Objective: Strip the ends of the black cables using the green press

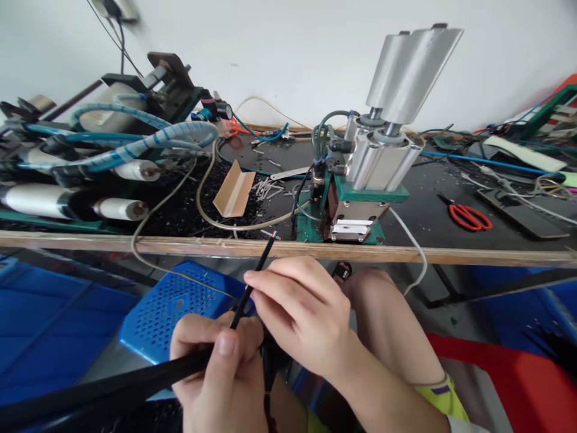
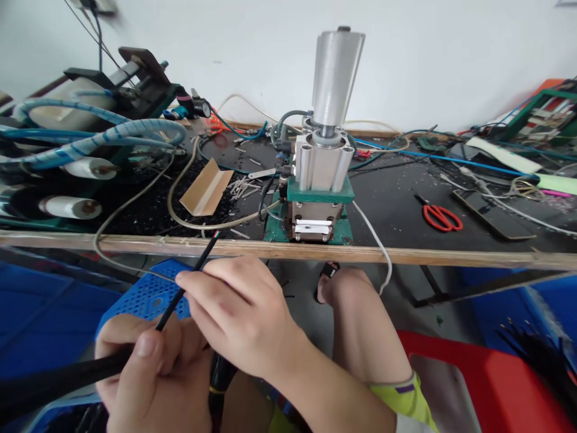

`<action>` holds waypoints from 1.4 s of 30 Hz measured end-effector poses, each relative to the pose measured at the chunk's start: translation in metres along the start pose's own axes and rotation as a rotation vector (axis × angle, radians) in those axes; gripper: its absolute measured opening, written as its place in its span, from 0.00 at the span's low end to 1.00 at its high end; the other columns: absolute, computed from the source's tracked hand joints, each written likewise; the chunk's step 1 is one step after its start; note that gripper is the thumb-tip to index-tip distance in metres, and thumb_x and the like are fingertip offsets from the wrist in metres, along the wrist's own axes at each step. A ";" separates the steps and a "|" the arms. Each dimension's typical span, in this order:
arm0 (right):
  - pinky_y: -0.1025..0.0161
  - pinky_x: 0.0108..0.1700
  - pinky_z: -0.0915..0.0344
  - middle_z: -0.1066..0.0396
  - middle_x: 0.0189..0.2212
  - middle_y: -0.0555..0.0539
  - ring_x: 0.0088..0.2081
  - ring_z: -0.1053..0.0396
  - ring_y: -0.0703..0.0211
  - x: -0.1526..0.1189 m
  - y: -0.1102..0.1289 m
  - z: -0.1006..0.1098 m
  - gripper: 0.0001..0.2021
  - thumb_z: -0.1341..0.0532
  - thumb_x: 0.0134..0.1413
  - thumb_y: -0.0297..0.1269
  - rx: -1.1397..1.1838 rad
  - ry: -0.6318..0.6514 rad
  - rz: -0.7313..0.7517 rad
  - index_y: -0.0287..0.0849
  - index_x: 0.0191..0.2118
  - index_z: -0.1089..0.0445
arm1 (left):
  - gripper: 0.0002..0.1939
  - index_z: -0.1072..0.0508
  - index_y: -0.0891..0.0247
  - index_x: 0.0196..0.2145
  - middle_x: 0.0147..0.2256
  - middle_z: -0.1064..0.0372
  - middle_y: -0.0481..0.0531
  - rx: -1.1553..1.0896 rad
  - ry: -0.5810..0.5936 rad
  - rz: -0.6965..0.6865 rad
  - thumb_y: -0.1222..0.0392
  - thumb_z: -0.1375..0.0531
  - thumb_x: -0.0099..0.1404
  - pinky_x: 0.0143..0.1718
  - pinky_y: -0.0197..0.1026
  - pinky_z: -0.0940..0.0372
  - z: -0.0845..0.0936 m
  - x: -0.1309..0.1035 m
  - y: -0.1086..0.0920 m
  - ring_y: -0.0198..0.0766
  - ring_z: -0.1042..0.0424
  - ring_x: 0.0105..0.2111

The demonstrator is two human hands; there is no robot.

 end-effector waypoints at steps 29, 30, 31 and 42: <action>0.60 0.42 0.11 0.12 0.46 0.52 0.42 0.12 0.56 -0.048 -0.092 0.076 0.27 0.28 0.56 0.13 0.004 -0.349 -0.074 0.54 0.52 0.14 | 0.23 0.31 0.59 0.30 0.21 0.55 0.42 0.011 -0.043 0.078 0.46 0.36 0.82 0.30 0.44 0.40 -0.022 0.005 0.022 0.35 0.50 0.21; 0.61 0.42 0.11 0.12 0.46 0.52 0.42 0.12 0.57 -0.048 -0.095 0.076 0.27 0.28 0.56 0.12 0.009 -0.361 -0.074 0.54 0.51 0.13 | 0.23 0.30 0.59 0.30 0.20 0.55 0.42 0.010 -0.034 0.078 0.46 0.35 0.81 0.29 0.44 0.42 -0.023 0.005 0.022 0.35 0.51 0.20; 0.61 0.41 0.11 0.12 0.47 0.52 0.42 0.12 0.57 -0.049 -0.098 0.076 0.28 0.28 0.55 0.12 0.012 -0.366 -0.073 0.54 0.51 0.13 | 0.23 0.30 0.59 0.30 0.20 0.55 0.42 0.007 -0.030 0.083 0.46 0.35 0.81 0.29 0.44 0.43 -0.023 0.005 0.023 0.34 0.51 0.20; 0.61 0.40 0.11 0.12 0.45 0.53 0.41 0.12 0.58 -0.045 -0.112 0.078 0.28 0.29 0.55 0.11 0.023 -0.334 -0.044 0.53 0.50 0.13 | 0.24 0.31 0.59 0.28 0.20 0.56 0.42 0.023 -0.061 0.119 0.45 0.31 0.78 0.28 0.46 0.46 -0.029 0.007 0.025 0.34 0.53 0.20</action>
Point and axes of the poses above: each hand's wrist, its own x-axis towards the middle knuckle, its own z-axis out of the back of the hand, y = z × x, the point moved 4 cm from there along x, towards the middle knuckle
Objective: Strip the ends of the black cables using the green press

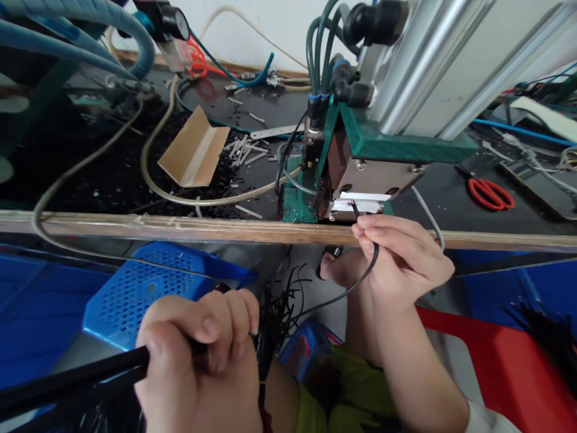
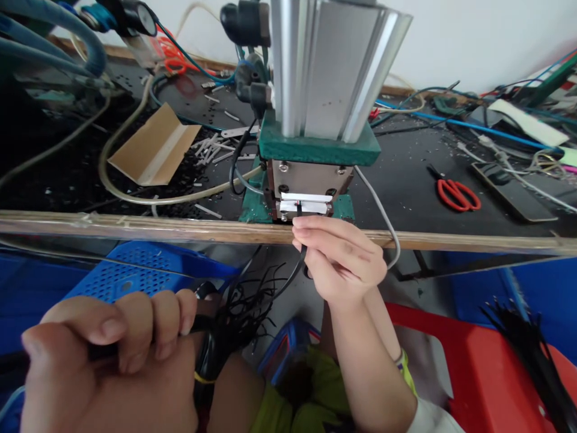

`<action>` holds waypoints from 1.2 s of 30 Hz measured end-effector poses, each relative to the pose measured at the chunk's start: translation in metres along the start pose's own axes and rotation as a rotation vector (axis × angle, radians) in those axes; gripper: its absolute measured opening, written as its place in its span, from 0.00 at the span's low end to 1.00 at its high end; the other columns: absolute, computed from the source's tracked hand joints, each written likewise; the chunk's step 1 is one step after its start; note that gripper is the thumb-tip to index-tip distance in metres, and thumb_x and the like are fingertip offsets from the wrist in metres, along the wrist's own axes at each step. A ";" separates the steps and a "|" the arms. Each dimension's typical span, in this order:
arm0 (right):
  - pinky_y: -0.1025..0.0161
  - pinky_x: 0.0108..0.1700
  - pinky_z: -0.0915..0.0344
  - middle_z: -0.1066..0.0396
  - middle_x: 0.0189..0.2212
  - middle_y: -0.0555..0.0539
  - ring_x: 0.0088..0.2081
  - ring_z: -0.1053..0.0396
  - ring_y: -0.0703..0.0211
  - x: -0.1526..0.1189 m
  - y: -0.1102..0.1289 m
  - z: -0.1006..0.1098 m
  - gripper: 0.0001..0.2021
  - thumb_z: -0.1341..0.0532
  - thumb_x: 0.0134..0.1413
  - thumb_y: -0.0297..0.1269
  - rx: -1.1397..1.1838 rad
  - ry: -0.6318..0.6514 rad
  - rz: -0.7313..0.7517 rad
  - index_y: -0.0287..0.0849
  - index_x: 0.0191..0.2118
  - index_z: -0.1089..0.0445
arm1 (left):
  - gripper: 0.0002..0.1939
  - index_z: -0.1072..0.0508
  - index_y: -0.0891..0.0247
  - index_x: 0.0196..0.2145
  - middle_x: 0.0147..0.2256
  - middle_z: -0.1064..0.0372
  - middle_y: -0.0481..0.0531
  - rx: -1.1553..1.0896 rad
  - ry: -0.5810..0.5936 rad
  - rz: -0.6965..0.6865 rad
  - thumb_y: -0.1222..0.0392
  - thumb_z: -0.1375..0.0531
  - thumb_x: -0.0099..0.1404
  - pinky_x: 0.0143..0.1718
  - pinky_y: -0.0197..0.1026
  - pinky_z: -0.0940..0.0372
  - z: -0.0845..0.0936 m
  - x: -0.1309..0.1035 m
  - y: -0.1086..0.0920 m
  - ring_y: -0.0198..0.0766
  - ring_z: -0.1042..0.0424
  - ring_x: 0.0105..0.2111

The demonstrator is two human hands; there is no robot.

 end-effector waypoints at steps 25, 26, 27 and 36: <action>0.58 0.40 0.11 0.12 0.44 0.52 0.42 0.12 0.56 0.001 0.001 -0.001 0.25 0.29 0.56 0.13 -0.081 0.013 -0.010 0.51 0.50 0.14 | 0.24 0.29 0.59 0.27 0.19 0.57 0.42 -0.032 0.002 0.050 0.45 0.29 0.75 0.27 0.45 0.46 -0.005 0.002 0.008 0.34 0.53 0.19; 0.58 0.40 0.11 0.12 0.44 0.52 0.42 0.12 0.56 0.001 0.001 -0.001 0.24 0.29 0.56 0.13 -0.088 0.013 -0.009 0.51 0.50 0.14 | 0.24 0.29 0.59 0.27 0.19 0.57 0.42 -0.033 0.001 0.049 0.45 0.29 0.75 0.27 0.45 0.46 -0.005 0.002 0.008 0.34 0.53 0.19; 0.59 0.40 0.11 0.12 0.44 0.53 0.41 0.12 0.56 0.002 0.001 -0.001 0.24 0.29 0.57 0.13 -0.097 0.012 -0.007 0.51 0.49 0.14 | 0.24 0.29 0.59 0.27 0.19 0.56 0.42 -0.032 0.000 0.051 0.45 0.29 0.75 0.27 0.45 0.46 -0.005 0.002 0.008 0.34 0.53 0.19; 0.62 0.42 0.11 0.11 0.44 0.52 0.40 0.12 0.58 0.000 0.004 -0.001 0.22 0.28 0.55 0.13 -0.146 0.042 0.049 0.49 0.47 0.14 | 0.21 0.28 0.60 0.30 0.20 0.54 0.43 -0.061 0.077 0.044 0.52 0.39 0.83 0.26 0.40 0.41 0.003 0.003 0.011 0.34 0.51 0.20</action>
Point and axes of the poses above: each hand's wrist, its own x-axis towards the middle knuckle, its own z-axis out of the back of the hand, y = z × x, the point moved 4 cm from there along x, towards the middle knuckle
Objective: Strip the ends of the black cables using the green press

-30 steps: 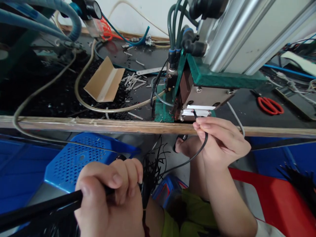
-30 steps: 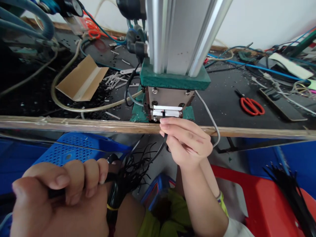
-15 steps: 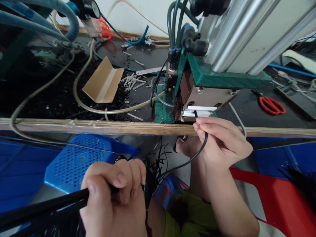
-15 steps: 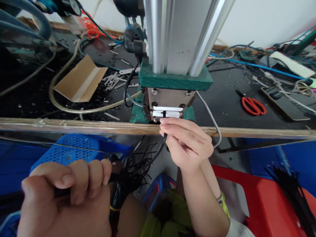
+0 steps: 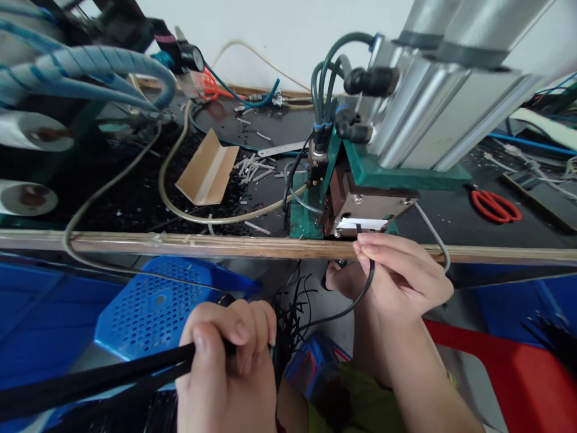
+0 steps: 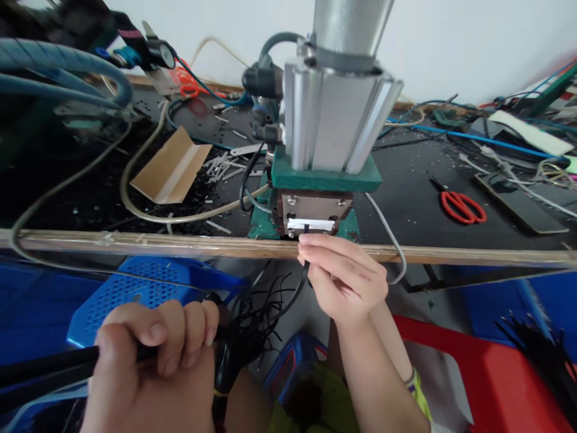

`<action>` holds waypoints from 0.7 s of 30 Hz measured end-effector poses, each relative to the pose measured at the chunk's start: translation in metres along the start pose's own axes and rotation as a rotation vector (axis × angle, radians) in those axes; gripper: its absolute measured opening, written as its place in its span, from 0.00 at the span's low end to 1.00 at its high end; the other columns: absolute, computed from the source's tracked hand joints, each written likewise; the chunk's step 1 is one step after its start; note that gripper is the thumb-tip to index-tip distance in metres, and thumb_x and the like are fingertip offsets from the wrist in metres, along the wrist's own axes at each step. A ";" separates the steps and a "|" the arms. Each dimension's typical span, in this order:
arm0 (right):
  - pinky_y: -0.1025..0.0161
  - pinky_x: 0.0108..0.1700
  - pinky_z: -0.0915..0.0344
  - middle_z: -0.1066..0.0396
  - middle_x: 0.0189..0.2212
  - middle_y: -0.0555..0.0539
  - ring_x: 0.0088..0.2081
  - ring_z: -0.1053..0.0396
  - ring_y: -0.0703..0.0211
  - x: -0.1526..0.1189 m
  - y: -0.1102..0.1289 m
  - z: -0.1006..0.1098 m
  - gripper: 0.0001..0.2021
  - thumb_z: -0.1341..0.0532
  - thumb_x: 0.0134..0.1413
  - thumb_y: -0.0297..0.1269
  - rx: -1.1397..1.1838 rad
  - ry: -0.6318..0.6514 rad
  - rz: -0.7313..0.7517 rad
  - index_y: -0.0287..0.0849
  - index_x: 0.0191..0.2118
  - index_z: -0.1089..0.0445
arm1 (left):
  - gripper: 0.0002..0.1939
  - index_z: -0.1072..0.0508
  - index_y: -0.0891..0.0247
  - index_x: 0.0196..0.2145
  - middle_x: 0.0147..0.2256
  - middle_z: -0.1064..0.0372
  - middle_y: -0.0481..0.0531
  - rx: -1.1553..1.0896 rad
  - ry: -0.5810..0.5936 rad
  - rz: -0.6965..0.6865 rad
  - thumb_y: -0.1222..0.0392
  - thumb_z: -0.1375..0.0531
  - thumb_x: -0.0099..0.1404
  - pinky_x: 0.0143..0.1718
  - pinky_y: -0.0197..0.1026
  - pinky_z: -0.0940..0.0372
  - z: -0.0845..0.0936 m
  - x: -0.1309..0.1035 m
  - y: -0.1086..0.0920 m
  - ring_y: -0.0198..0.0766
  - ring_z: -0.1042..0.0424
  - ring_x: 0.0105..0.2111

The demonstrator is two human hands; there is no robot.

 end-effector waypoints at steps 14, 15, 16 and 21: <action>0.58 0.46 0.09 0.12 0.48 0.45 0.45 0.11 0.52 -0.017 0.000 0.000 0.24 0.28 0.55 0.12 0.091 0.008 -0.059 0.47 0.51 0.14 | 0.21 0.27 0.60 0.28 0.20 0.56 0.43 -0.061 0.061 -0.008 0.55 0.41 0.82 0.24 0.38 0.46 -0.002 0.001 -0.005 0.34 0.54 0.21; 0.58 0.45 0.09 0.12 0.48 0.45 0.45 0.11 0.51 -0.017 0.001 0.000 0.24 0.28 0.55 0.13 0.085 0.009 -0.055 0.47 0.51 0.14 | 0.21 0.27 0.60 0.28 0.20 0.56 0.43 -0.068 0.062 -0.002 0.55 0.41 0.82 0.24 0.38 0.46 -0.002 0.002 -0.005 0.34 0.54 0.21; 0.57 0.45 0.09 0.12 0.48 0.45 0.45 0.11 0.50 -0.017 0.003 0.001 0.23 0.28 0.55 0.13 0.075 0.014 -0.052 0.47 0.50 0.14 | 0.21 0.27 0.60 0.28 0.20 0.56 0.43 -0.073 0.066 0.004 0.55 0.41 0.82 0.24 0.38 0.46 -0.002 0.002 -0.006 0.34 0.55 0.21; 0.56 0.40 0.09 0.12 0.48 0.44 0.41 0.11 0.50 -0.017 0.031 0.001 0.22 0.29 0.58 0.15 0.053 0.123 0.013 0.47 0.51 0.15 | 0.22 0.27 0.61 0.28 0.21 0.53 0.43 -0.078 0.100 0.025 0.53 0.39 0.82 0.25 0.38 0.45 -0.001 -0.001 -0.005 0.33 0.53 0.21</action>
Point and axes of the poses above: each hand's wrist, its own x-axis towards the middle knuckle, its own z-axis out of the back of the hand, y = z × x, the point moved 4 cm from there along x, towards the middle knuckle
